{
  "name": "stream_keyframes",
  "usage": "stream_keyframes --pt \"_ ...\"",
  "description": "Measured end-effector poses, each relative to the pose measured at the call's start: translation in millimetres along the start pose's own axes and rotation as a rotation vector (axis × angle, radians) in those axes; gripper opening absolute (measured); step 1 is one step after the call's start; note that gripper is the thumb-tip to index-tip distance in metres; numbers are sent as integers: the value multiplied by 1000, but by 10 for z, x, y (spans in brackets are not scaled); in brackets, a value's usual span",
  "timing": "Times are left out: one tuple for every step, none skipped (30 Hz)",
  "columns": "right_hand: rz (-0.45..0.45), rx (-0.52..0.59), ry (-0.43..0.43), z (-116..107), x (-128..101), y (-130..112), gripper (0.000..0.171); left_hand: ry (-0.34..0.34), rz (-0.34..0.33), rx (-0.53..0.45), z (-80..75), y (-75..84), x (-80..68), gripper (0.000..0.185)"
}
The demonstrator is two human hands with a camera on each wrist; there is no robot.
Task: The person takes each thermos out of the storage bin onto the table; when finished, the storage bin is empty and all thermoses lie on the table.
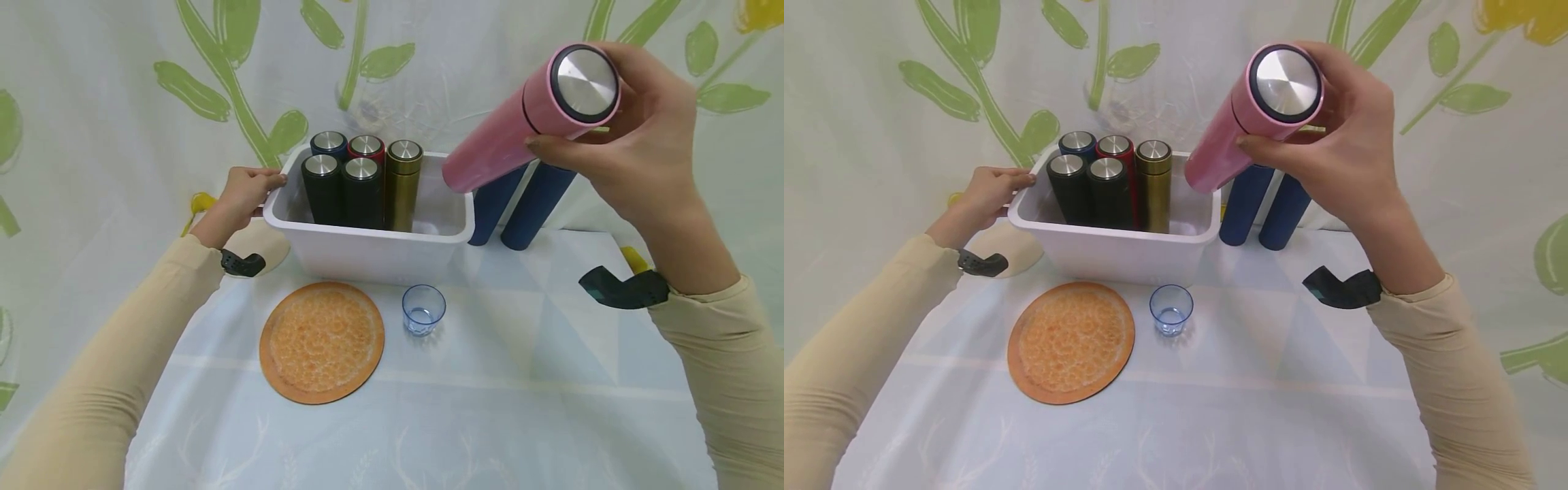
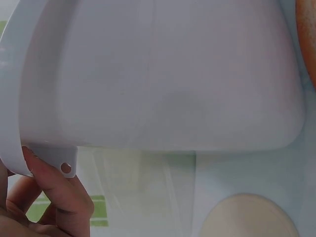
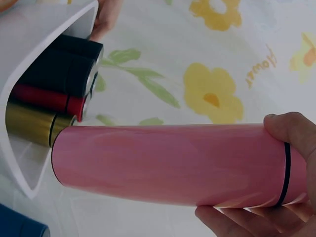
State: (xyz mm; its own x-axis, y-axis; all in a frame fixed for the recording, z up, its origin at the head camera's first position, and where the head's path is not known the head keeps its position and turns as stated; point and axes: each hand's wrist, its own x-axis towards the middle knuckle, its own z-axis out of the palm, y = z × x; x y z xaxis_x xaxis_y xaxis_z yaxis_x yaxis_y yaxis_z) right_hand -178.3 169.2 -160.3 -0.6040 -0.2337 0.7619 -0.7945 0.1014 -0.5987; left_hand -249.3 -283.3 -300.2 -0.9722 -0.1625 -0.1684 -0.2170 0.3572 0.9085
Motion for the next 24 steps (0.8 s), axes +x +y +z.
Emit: stream_keyframes --pt "1 1 5 -25 -12 -2 61 -1 1 1 6 1 0 53" --pt "-1 4 6 -48 -22 -5 61 -2 0 2 10 3 1 53" --pt "2 4 10 -70 -34 -11 61 -3 0 3 16 5 -1 53" --pt "-1 4 11 -92 -45 -16 61 -3 -1 6 20 5 -1 53" --pt "-9 -5 10 -116 -57 -20 61 -3 -3 7 23 6 -1 53" --pt "-10 -17 11 -138 -73 -26 61 -4 -3 8 24 5 0 53" --pt "-13 -22 11 -161 -88 -31 62 -5 -5 9 26 5 1 53" --pt "-19 -35 10 -185 -102 -36 62 -6 -8 9 26 4 2 53" --pt "-16 -43 15 -206 -116 -40 62 -8 -9 8 25 2 4 53" --pt "-9 -61 22 -224 -129 -46 62 -7 -9 10 20 -1 8 53" --pt "-13 -98 23 -246 -141 -49 62 -8 -8 12 12 -6 11 54" --pt "-10 -124 25 -264 -151 -51 63 -7 -6 14 1 -11 15 55" --pt "-6 -147 29 -283 -158 -53 63 -6 -4 17 -9 -15 18 55" --pt "2 -180 34 -300 -166 -55 63 -4 -2 20 -18 -17 21 55" --pt "19 -191 45 -316 -173 -58 63 -2 0 23 -25 -18 24 55" --pt "24 -250 41 -338 -184 -63 63 1 2 25 -30 -18 25 55" --pt "26 -290 40 -362 -197 -63 64 2 3 27 -34 -17 24 55" --pt "35 -314 43 -386 -209 -61 64 3 3 26 -33 -13 22 55" --pt "57 -333 53 -410 -225 -59 65 3 3 24 -29 -9 20 54" --pt "79 -352 63 -436 -243 -55 65 3 2 23 -23 -5 19 54" --pt "101 -365 72 -462 -262 -48 66 1 1 19 -18 -4 18 54" --pt "118 -393 75 -488 -283 -37 66 0 -1 16 -11 -2 17 54" --pt "142 -376 92 -511 -300 -23 66 -2 -3 14 -5 -1 16 54" --pt "167 -365 104 -534 -317 -9 66 -4 -4 12 1 0 17 54"
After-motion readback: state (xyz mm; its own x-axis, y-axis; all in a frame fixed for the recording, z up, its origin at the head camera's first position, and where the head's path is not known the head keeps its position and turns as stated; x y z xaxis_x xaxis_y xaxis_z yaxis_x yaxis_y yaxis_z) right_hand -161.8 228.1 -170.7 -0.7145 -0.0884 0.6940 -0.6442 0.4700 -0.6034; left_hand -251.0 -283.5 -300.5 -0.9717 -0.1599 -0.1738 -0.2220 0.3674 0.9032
